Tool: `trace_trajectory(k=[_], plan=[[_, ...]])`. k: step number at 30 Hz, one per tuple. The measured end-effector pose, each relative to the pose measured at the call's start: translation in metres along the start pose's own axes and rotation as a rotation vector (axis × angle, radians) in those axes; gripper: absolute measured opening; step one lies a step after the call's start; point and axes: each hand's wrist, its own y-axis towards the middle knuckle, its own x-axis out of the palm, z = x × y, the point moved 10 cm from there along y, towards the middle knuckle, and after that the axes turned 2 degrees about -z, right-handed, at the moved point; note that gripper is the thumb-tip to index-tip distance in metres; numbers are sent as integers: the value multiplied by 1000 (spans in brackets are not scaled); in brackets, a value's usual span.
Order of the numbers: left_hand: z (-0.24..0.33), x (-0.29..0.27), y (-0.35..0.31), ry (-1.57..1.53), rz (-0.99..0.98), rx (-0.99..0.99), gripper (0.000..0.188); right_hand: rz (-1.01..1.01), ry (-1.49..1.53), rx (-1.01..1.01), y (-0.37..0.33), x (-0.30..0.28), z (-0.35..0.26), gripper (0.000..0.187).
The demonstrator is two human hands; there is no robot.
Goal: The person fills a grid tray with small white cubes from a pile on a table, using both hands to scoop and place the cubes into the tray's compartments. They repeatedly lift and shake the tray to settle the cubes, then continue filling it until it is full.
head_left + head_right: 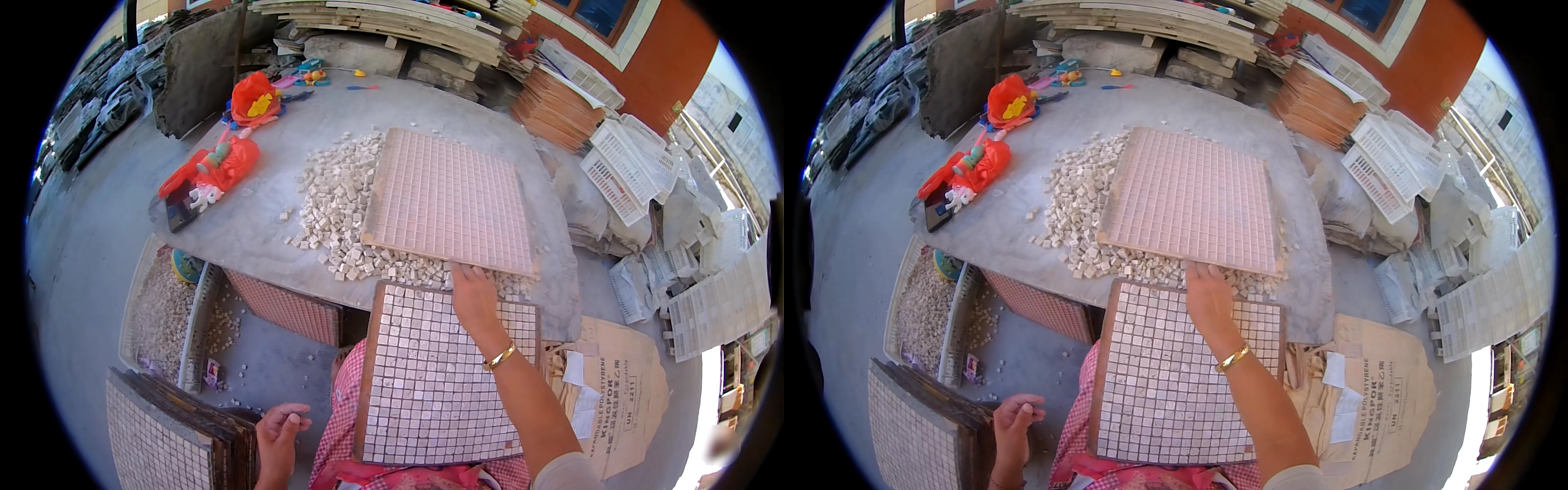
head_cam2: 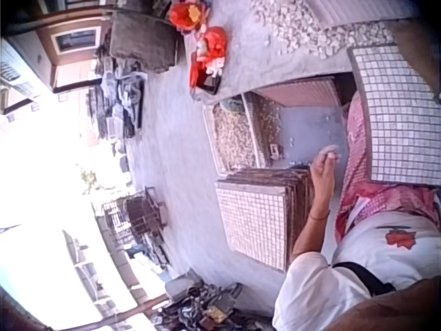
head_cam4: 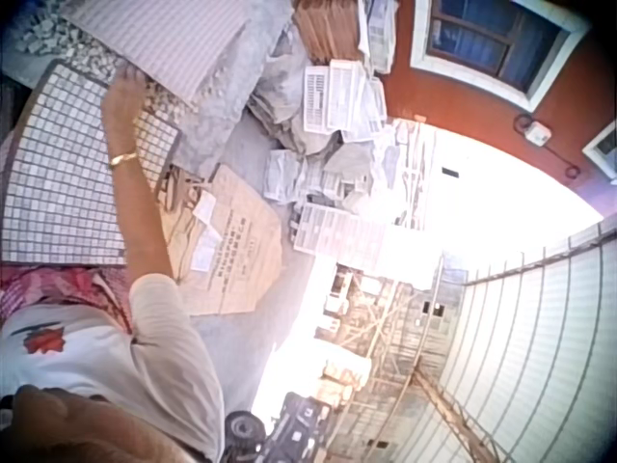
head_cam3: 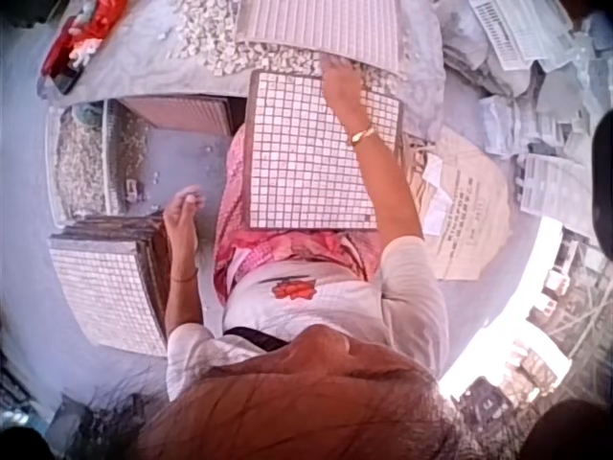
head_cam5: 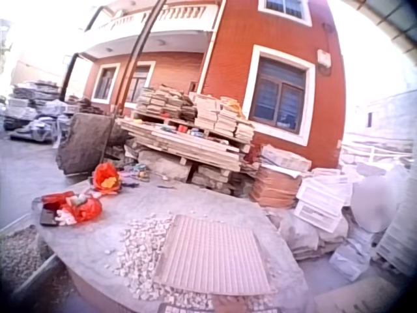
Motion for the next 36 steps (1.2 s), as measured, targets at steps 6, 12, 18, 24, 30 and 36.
trace_trajectory(k=[6, 12, 18, 24, 30, 36], plan=[[-2, 3, -2, 22, 8, -11, 25, -191, -6, 110, 19, 14, 2, 18], [-12, -4, -8, -23, 28, -18, 22, -192, 210, 141, 16, 14, 20, 13], [-10, -5, -9, 15, 54, -17, 21, -206, 1145, 619, -34, -9, 59, 11], [-10, 7, -9, 36, 18, 49, 24, -394, 1119, 750, -142, -62, 90, 20], [-15, 25, -9, 167, -24, 1, 28, -494, 1303, 1029, -269, -86, 92, 21], [7, 65, -17, 333, -75, 1, 29, -458, 1369, 1069, -325, -89, 84, 18]])
